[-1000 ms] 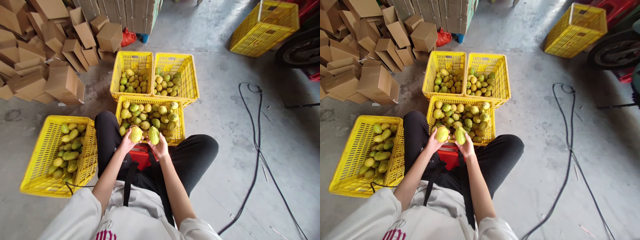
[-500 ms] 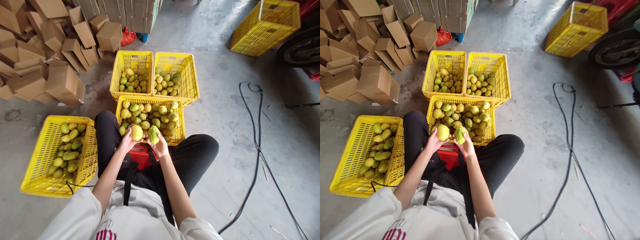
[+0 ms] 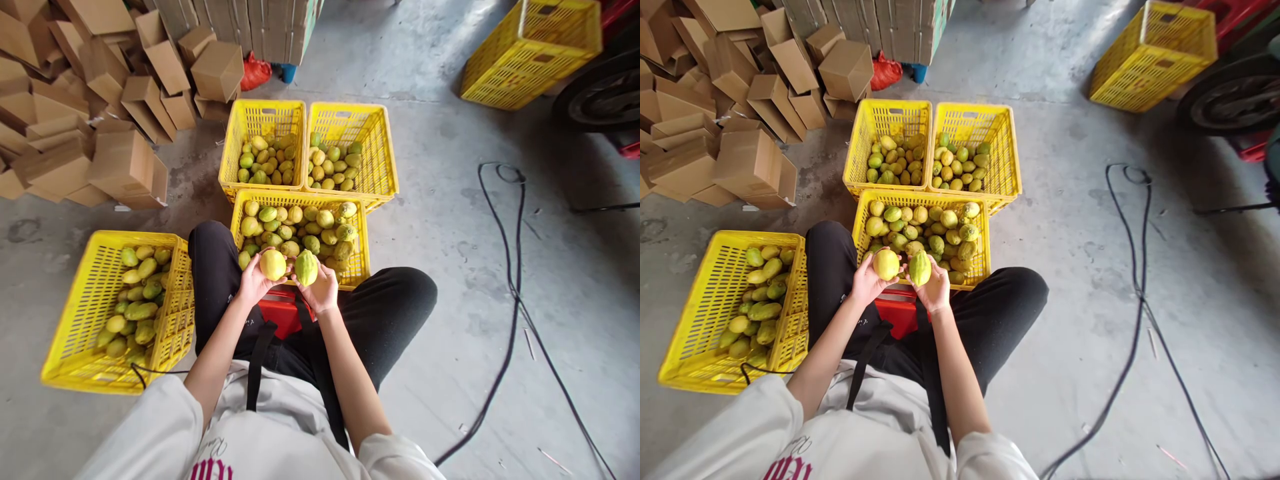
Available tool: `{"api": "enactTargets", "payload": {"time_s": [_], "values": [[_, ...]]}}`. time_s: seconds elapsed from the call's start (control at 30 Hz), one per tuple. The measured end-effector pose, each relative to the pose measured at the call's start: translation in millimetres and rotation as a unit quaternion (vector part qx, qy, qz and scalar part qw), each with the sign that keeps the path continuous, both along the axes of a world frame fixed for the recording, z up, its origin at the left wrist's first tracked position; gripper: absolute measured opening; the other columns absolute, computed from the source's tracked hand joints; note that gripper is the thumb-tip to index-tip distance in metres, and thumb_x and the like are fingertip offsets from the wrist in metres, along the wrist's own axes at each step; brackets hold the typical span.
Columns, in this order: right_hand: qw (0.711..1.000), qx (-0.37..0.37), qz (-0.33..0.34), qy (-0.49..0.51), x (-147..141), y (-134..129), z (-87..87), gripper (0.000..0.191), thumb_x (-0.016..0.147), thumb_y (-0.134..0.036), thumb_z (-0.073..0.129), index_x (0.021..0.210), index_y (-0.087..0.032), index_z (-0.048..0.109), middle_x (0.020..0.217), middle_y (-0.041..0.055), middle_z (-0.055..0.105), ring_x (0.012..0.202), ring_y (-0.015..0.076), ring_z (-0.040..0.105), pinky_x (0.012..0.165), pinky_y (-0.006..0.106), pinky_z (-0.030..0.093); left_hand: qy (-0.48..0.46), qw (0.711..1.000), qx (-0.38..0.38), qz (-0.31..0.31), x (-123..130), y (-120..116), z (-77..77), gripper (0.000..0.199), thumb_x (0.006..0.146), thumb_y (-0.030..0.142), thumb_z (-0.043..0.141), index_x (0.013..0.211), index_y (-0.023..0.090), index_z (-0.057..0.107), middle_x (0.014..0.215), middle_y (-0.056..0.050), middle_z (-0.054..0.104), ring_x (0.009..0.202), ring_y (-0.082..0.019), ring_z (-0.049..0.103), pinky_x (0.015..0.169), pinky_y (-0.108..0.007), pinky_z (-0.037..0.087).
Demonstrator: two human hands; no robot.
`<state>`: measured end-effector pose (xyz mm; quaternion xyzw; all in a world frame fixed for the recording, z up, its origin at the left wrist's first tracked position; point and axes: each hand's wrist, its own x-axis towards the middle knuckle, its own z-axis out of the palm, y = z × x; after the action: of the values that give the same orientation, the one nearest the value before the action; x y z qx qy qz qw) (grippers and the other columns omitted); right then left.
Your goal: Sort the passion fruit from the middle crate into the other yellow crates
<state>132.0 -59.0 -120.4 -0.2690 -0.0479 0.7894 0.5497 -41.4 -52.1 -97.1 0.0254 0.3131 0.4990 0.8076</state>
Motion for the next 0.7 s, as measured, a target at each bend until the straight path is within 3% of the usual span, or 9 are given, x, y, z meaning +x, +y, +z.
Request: {"api": "enactTargets", "payload": {"time_s": [0.17, 0.33, 0.53, 0.7], "values": [[0.999, 0.027, -0.019, -0.027, -3.6, -0.1, 2.4, 0.033, 0.073, -0.031, 0.068, 0.105, -0.031, 0.057, 0.106, 0.0008, 0.07, 0.1, 0.0232, 0.068, 0.087, 0.047, 0.056, -0.012, 1.0, -0.009, 0.013, 0.9, 0.6, 2.6, 0.04, 0.094, 0.031, 0.043, 0.132, 0.02, 0.053, 0.118, -0.013, 0.067, 0.112, -0.031, 0.064, 0.092, -0.05, 0.052], [0.999, 0.017, -0.009, -0.049, -3.5, -3.5, -4.1, 0.051, 0.068, -0.032, 0.078, 0.115, -0.034, 0.056, 0.103, -0.0034, 0.068, 0.088, 0.0173, 0.069, 0.076, 0.033, 0.059, 0.019, 0.999, -0.037, -0.007, 1.6, 0.2, -2.3, 0.045, 0.095, 0.036, 0.046, 0.136, 0.017, 0.051, 0.109, -0.013, 0.069, 0.1, -0.026, 0.069, 0.086, -0.041, 0.055], [0.999, 0.008, -0.011, -0.04, -3.1, -2.4, -10.2, 0.034, 0.073, -0.029, 0.074, 0.105, -0.027, 0.064, 0.097, -0.0007, 0.069, 0.085, 0.0146, 0.066, 0.066, 0.022, 0.058, 0.044, 0.998, -0.035, -0.015, 3.1, 0.3, -5.5, 0.043, 0.095, 0.038, 0.047, 0.13, 0.015, 0.055, 0.1, -0.011, 0.07, 0.087, -0.023, 0.069, 0.076, -0.035, 0.055], [1.0, -0.016, -0.01, -0.014, -1.4, -0.8, -4.4, 0.029, 0.078, -0.04, 0.063, 0.1, -0.022, 0.067, 0.099, 0.0037, 0.071, 0.087, 0.0193, 0.068, 0.075, 0.033, 0.061, 0.047, 0.997, -0.055, -0.006, 5.2, 1.7, -1.2, 0.035, 0.095, 0.035, 0.044, 0.118, 0.014, 0.06, 0.104, -0.013, 0.07, 0.092, -0.025, 0.069, 0.086, -0.042, 0.054]]}}
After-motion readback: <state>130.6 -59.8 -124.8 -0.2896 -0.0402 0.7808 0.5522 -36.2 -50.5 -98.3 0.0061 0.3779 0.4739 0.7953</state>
